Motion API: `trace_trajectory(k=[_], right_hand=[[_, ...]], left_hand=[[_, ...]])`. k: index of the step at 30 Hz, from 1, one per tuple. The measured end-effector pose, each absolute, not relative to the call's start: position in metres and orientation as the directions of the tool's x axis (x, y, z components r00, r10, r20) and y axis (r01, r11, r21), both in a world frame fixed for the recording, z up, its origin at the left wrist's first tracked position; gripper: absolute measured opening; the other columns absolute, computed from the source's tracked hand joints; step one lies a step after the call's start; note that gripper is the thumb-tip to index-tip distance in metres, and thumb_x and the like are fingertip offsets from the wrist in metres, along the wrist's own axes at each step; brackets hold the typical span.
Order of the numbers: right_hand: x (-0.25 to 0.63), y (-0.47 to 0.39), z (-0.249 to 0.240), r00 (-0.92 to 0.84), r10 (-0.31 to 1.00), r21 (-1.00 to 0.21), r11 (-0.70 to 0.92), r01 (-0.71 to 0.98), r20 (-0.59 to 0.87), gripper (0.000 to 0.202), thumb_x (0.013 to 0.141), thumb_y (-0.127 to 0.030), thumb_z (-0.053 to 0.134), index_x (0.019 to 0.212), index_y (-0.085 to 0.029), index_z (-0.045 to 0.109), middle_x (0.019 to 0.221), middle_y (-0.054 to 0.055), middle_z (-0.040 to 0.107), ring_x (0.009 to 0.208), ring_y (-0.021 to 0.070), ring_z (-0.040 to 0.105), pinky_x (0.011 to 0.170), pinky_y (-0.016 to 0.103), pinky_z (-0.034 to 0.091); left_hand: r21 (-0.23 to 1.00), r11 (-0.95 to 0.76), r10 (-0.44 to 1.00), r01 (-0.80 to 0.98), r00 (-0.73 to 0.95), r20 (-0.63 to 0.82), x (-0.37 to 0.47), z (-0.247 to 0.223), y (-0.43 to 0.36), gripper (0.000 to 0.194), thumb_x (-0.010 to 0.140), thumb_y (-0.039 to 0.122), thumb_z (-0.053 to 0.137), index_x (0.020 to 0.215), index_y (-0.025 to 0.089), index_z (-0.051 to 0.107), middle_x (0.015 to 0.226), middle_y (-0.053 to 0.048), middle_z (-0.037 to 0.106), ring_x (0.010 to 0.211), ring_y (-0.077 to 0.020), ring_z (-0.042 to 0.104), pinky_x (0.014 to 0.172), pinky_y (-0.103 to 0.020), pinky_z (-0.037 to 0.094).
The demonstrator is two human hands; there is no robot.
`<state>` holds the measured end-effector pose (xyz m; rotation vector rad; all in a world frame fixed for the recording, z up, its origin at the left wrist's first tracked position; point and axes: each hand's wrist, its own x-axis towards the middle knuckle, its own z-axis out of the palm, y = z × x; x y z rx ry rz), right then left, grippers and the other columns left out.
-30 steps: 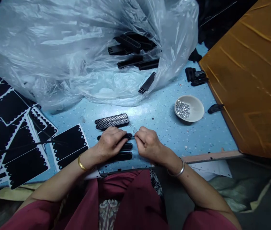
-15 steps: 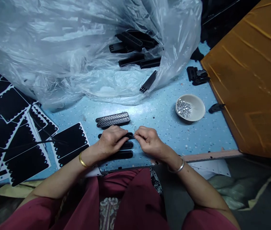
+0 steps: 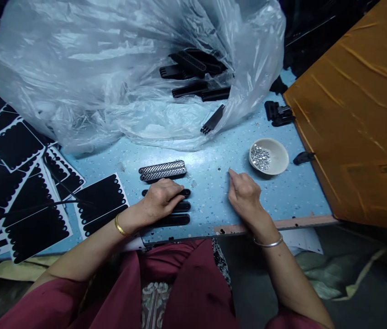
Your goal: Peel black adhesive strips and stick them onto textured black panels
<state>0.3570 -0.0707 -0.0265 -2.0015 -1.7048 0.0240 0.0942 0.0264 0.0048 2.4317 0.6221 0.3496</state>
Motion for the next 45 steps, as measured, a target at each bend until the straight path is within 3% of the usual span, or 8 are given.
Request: trace_trajectory(k=[5,10,12,15,22,28,36,45], right_hand=[[0.354,-0.07,-0.011,0.21,0.907,-0.306,-0.096,0.947,0.366,0.016,0.086,-0.024,0.057,0.089,-0.018,0.072,0.094,0.014,0.071,0.086,0.0275,0.064,0.078,0.043,0.05],[0.306,-0.059,0.004,0.177,0.958,-0.718,0.04,0.695,0.225,0.013,0.086,-0.027,0.06,0.087,-0.022,0.072,0.076,0.006,0.071,0.067,0.0192,0.065,0.063,0.033,0.053],[0.288,-0.053,0.002,0.189,0.981,-0.86,-0.057,0.507,0.046,0.019,0.087,-0.035,0.059,0.082,-0.02,0.071,0.066,0.004,0.068,0.054,0.0153,0.061,0.05,0.028,0.049],[0.274,-0.046,-0.003,0.166,0.969,-0.936,-0.221,0.274,-0.181,0.028,0.084,-0.043,0.061,0.073,-0.018,0.066,0.056,0.001,0.063,0.042,0.0123,0.056,0.04,0.024,0.043],[0.271,-0.046,0.002,0.186,0.974,-0.935,-0.184,0.304,-0.131,0.018,0.077,-0.033,0.065,0.068,-0.017,0.065,0.053,0.0,0.061,0.045,0.0117,0.057,0.045,0.022,0.044],[0.27,-0.044,-0.001,0.178,0.956,-0.938,-0.271,0.218,-0.234,0.018,0.075,-0.034,0.062,0.067,-0.018,0.061,0.052,-0.001,0.057,0.044,0.0116,0.054,0.042,0.023,0.041],[0.266,-0.044,-0.011,0.202,0.979,-0.824,-0.102,0.558,0.015,0.016,0.074,-0.023,0.057,0.06,-0.019,0.054,0.052,-0.002,0.054,0.046,0.0093,0.047,0.044,0.022,0.035],[0.27,-0.052,-0.009,0.216,0.976,-0.863,-0.135,0.487,-0.031,0.018,0.088,-0.031,0.051,0.082,-0.018,0.062,0.06,0.001,0.064,0.053,0.0138,0.059,0.054,0.025,0.045]], left_hand=[[0.589,-0.725,0.506,0.358,0.857,0.102,0.095,0.002,0.027,0.015,0.092,0.021,0.054,0.087,0.013,0.066,0.08,-0.008,0.068,0.079,-0.0211,0.063,0.078,-0.036,0.049],[0.579,-0.732,0.503,0.358,0.858,0.106,0.095,0.001,0.027,0.013,0.09,0.022,0.056,0.085,0.014,0.065,0.079,-0.008,0.068,0.078,-0.0206,0.062,0.076,-0.034,0.049],[0.57,-0.735,0.506,0.367,0.856,0.101,0.096,0.001,0.027,0.011,0.09,0.021,0.057,0.085,0.015,0.066,0.079,-0.007,0.068,0.078,-0.0208,0.061,0.076,-0.034,0.048],[0.564,-0.736,0.507,0.375,0.857,0.092,0.096,0.001,0.027,0.01,0.088,0.02,0.058,0.085,0.014,0.066,0.078,-0.008,0.067,0.078,-0.0212,0.061,0.076,-0.034,0.048],[0.563,-0.729,0.515,0.389,0.853,0.078,0.097,0.0,0.027,0.01,0.088,0.02,0.059,0.084,0.014,0.066,0.08,-0.008,0.068,0.081,-0.0224,0.062,0.077,-0.035,0.049],[0.571,-0.73,0.506,0.375,0.859,0.082,0.096,0.0,0.027,0.011,0.088,0.019,0.057,0.084,0.014,0.066,0.079,-0.008,0.068,0.079,-0.0214,0.061,0.075,-0.034,0.049],[0.572,-0.739,0.496,0.357,0.862,0.102,0.096,-0.002,0.029,0.011,0.088,0.018,0.056,0.085,0.013,0.066,0.078,-0.009,0.067,0.078,-0.0214,0.06,0.073,-0.033,0.049],[0.611,-0.678,0.573,0.409,0.814,0.091,0.095,-0.002,0.028,0.012,0.083,0.02,0.067,0.093,0.013,0.066,0.081,-0.008,0.068,0.082,-0.0221,0.064,0.074,-0.033,0.052]])
